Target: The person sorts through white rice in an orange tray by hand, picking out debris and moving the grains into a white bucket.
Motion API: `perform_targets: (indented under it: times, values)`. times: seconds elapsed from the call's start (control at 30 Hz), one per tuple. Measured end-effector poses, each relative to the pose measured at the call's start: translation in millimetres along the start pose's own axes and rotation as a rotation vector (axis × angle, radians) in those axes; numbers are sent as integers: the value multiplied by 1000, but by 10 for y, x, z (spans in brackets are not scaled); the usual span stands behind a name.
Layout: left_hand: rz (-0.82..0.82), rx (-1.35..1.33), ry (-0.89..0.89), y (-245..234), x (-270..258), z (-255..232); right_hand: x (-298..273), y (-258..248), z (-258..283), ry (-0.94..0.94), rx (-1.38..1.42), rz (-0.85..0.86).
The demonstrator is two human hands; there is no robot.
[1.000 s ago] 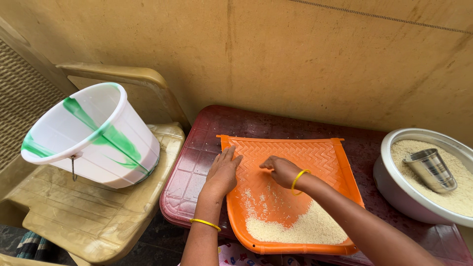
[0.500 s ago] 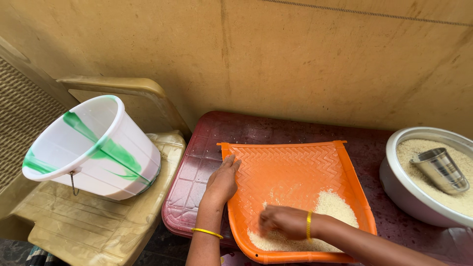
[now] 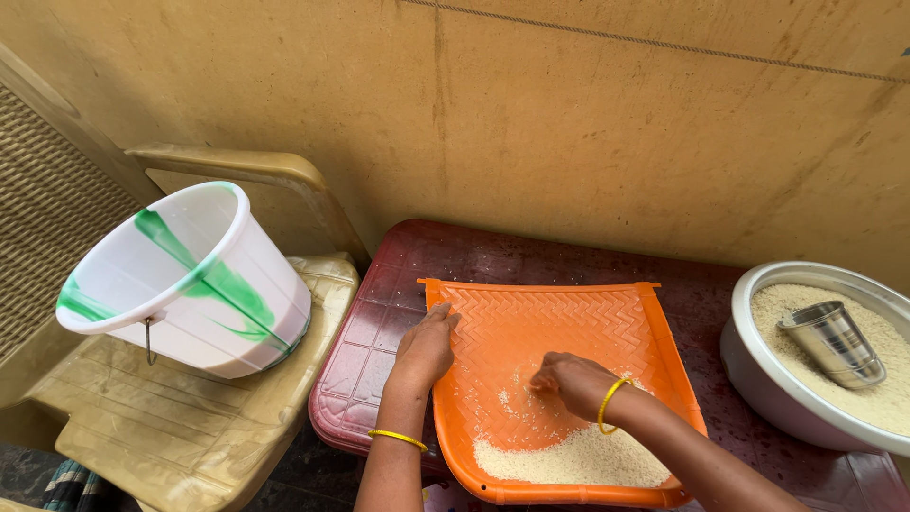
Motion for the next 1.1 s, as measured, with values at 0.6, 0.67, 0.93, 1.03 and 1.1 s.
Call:
perform_targets:
  times: [0.6, 0.67, 0.93, 1.03, 1.1]
  values:
    - [13, 43, -11, 9, 19, -13, -84, 218, 495, -295, 87, 111]
    - [21, 34, -17, 10, 27, -13, -285, 259, 398, -239, 68, 237]
    - [22, 26, -25, 27, 25, 7, -905, -474, -286, -15, -58, 155]
    - [29, 40, -19, 20, 20, -6, -925, -612, -410, 110, -27, 80]
    - [46, 58, -4, -6, 2, -47, -831, -550, -390, 79, -18, 50]
Point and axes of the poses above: each hand's wrist, its own x-axis towards the middle knuckle, its own y-axis out of the palm, z = x × y, the point moved 4 cm from there along x, towards the middle knuckle, and after that the axes turned 11 degrees about x, right-handed, at the moved point
